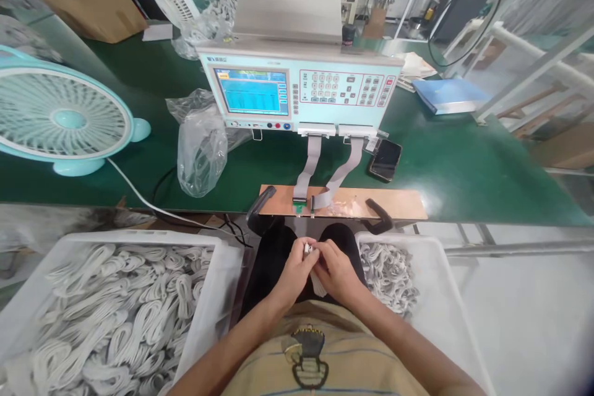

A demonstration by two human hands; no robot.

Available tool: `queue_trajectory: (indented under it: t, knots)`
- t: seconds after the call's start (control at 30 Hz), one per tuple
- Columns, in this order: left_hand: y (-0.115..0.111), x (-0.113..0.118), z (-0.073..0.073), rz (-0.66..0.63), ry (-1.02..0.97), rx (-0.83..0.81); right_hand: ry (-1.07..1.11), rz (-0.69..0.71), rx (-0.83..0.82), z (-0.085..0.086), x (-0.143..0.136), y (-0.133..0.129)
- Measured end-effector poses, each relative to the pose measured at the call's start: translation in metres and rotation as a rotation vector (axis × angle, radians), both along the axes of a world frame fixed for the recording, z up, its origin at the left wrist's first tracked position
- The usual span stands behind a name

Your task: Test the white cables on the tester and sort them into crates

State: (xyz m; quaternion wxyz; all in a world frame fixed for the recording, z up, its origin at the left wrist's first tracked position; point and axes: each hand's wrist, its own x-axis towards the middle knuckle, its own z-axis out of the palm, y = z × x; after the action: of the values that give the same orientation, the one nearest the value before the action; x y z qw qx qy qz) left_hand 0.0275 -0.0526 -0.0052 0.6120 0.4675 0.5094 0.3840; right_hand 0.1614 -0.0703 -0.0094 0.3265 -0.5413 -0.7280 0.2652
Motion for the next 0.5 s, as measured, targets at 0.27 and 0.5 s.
queue_trajectory:
  t: [0.27, 0.5]
  knots:
    - [0.026, -0.015, 0.003, 0.074, 0.194, 0.187, 0.273, -0.18, -0.05, -0.008, -0.013, 0.027]
    - [0.039, -0.018, -0.016, 0.033, 0.099, 0.034, 0.568, -0.331, -0.252, -0.025, -0.022, 0.049]
